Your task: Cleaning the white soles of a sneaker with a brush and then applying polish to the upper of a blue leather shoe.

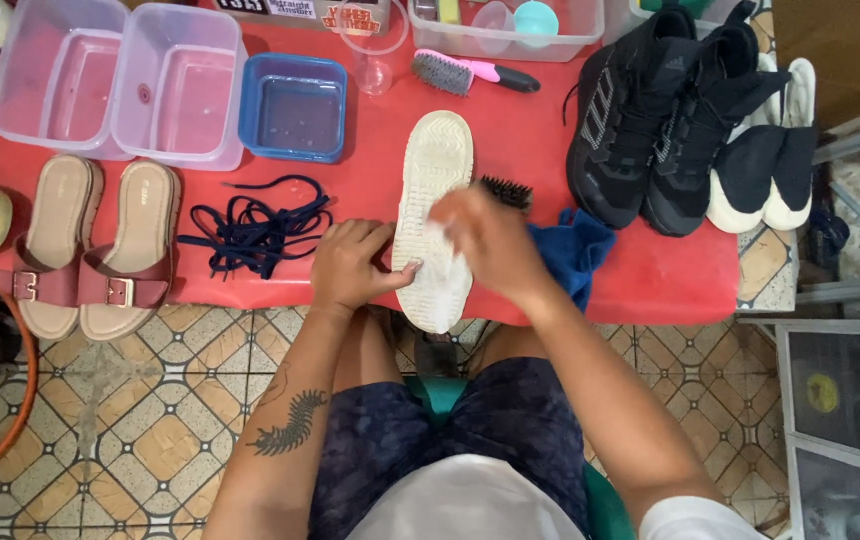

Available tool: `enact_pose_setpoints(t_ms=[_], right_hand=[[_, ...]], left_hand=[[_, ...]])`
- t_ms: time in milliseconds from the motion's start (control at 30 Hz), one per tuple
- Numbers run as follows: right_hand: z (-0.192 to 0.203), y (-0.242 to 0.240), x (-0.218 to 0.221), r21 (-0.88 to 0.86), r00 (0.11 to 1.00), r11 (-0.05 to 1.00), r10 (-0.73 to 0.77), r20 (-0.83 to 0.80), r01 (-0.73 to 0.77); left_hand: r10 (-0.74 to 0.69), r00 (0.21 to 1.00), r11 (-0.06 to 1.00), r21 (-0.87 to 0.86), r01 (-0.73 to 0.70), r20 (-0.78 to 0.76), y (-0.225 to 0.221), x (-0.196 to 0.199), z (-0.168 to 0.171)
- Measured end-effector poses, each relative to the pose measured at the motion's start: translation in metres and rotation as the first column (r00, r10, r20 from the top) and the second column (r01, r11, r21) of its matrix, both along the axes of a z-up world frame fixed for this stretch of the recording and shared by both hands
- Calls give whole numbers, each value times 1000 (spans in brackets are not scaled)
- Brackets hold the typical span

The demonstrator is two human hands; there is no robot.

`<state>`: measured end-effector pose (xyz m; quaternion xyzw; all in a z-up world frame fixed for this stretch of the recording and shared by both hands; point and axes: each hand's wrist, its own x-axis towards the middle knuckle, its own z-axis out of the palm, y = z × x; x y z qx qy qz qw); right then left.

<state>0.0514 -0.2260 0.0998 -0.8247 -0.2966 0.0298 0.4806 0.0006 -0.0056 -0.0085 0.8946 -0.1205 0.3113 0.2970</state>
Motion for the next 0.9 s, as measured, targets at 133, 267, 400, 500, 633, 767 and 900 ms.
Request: enact_pose_setpoints(t_ms=[133,267,400,500,633,767,900], right_hand=[[7,15,31,31,950,970,-244,196,243],[-38,28,51,-66,817,992,-49,575,105],[-63,27,19,-168,799,982,32,601,87],[-75,18,5,-122,831,992,31,556,45],[-56,0,-27,-177,886,984,95,454,-15],[-62,-8,-56,-258,901,966,112,419,-1],[-79,-14,-89,-296,916,953,67,396,59]], left_hand=[[18,1000,1000,19,-18,-16,-1,-3,3],[7,1000,1000,5,-7,-17,0,0,1],[6,1000,999,36,-5,-5,1,0,-4],[7,1000,999,38,-6,-5,0,0,1],[1,999,999,53,1,-36,1,-1,1],[-6,999,1000,30,7,-47,0,-2,5],[2,1000,999,44,-1,-27,1,0,1]])
